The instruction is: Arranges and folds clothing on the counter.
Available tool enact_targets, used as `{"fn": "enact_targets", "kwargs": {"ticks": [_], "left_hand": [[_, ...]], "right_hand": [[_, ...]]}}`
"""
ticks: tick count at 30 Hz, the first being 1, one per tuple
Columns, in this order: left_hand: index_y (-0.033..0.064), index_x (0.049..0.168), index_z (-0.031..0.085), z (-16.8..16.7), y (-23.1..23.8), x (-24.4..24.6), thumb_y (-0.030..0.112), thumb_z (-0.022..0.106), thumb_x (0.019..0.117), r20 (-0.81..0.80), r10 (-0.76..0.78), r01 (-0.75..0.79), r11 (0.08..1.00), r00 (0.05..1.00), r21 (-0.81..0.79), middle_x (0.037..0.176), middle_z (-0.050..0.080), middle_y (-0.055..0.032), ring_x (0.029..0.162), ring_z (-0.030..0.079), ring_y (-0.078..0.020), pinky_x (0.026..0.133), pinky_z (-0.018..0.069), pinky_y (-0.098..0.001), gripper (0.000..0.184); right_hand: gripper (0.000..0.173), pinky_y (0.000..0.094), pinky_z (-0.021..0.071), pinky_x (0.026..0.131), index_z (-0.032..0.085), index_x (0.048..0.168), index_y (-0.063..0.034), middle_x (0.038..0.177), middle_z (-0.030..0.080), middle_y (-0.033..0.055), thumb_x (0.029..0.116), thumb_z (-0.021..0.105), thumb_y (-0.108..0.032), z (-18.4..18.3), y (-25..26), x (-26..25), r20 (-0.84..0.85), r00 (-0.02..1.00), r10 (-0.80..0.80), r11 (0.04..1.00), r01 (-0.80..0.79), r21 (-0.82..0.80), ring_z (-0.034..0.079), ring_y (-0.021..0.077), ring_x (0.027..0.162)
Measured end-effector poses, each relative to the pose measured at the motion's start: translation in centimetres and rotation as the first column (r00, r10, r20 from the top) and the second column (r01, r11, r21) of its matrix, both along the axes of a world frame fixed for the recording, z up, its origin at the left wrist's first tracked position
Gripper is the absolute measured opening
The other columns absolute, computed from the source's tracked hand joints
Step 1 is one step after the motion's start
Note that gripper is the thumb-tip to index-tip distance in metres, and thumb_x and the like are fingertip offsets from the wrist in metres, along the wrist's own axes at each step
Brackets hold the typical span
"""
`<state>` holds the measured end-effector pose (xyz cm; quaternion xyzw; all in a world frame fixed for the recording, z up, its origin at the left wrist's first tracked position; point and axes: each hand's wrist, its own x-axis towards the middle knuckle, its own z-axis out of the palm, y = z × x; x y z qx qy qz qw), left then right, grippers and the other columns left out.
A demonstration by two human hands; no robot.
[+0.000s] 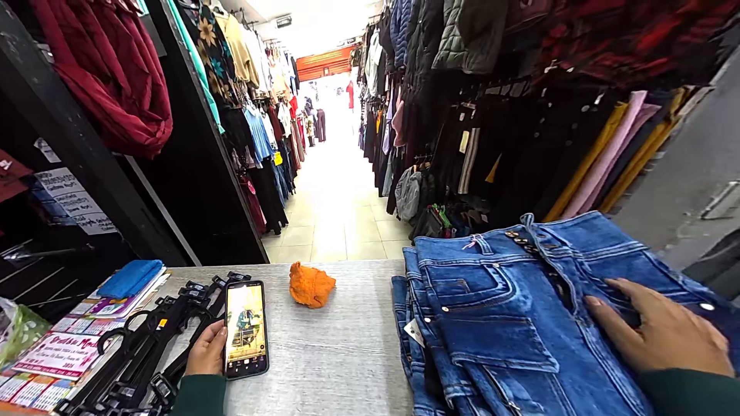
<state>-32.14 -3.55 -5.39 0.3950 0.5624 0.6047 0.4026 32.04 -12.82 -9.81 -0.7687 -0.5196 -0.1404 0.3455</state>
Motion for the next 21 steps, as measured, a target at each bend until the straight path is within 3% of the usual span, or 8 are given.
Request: {"fn": "enact_targets", "kwargs": {"ticks": [3,6,10,18,21], "left_hand": [[-0.0083,0.121,0.055,1.0,0.0,3.1,-0.002,0.036,0.1042,0.145,-0.16,0.149,0.985,0.976,0.087,0.092,0.072,-0.0057,0.081,0.072,-0.0083,0.075,0.0616,-0.0255,0.026],[-0.0101,0.122,0.054,1.0,1.3,6.9,-0.002,0.036,0.1043,0.188,-0.277,0.272,0.961,0.942,0.054,0.094,0.071,-0.0077,0.083,0.071,-0.0098,0.079,0.0605,-0.027,0.027],[-0.0107,0.121,0.055,-0.4,4.3,10.0,-0.001,0.04,0.1071,0.301,-0.221,0.26,0.96,0.928,-0.099,0.092,0.07,-0.0134,0.078,0.071,-0.014,0.074,0.0604,-0.0292,0.023],[-0.0102,0.121,0.057,-1.5,6.3,8.8,0.002,0.043,0.1076,0.218,-0.155,0.187,0.974,0.963,-0.131,0.092,0.069,-0.0149,0.077,0.07,-0.0147,0.072,0.06,-0.0293,0.023],[-0.0115,0.123,0.059,-1.8,6.3,8.5,0.006,0.041,0.1096,0.121,-0.159,0.175,0.976,0.98,-0.13,0.1,0.07,-0.0173,0.084,0.07,-0.0131,0.079,0.0582,-0.0281,0.029]], "right_hand": [[0.077,0.0697,0.027,0.114,0.056,0.142,-0.0033,0.147,0.054,0.0244,0.0983,0.036,-0.064,0.1,-0.1,-0.1,-0.001,1.0,-0.012,1.0,0.012,-0.015,0.047,0.0468,0.139],[0.079,0.0692,0.0275,0.114,0.056,0.142,-0.0034,0.147,0.054,0.0237,0.0978,0.035,-0.065,0.2,-0.1,-0.1,0.01,1.0,-0.015,0.999,0.015,-0.028,0.047,0.0461,0.139],[0.077,0.0682,0.0279,0.114,0.057,0.142,-0.0022,0.146,0.055,0.023,0.0987,0.036,-0.062,0.0,-0.2,0.0,0.02,1.0,-0.018,0.999,0.019,-0.027,0.048,0.0455,0.138],[0.074,0.0675,0.0284,0.114,0.057,0.142,-0.0039,0.146,0.056,0.0215,0.099,0.037,-0.061,0.0,-0.5,0.0,0.018,1.0,-0.019,0.999,0.019,-0.029,0.049,0.0439,0.138],[0.076,0.0689,0.0272,0.115,0.056,0.143,-0.0031,0.147,0.055,0.0229,0.0993,0.038,-0.062,0.0,-0.6,0.2,0.016,1.0,-0.009,0.999,0.01,-0.035,0.048,0.0454,0.139]]}}
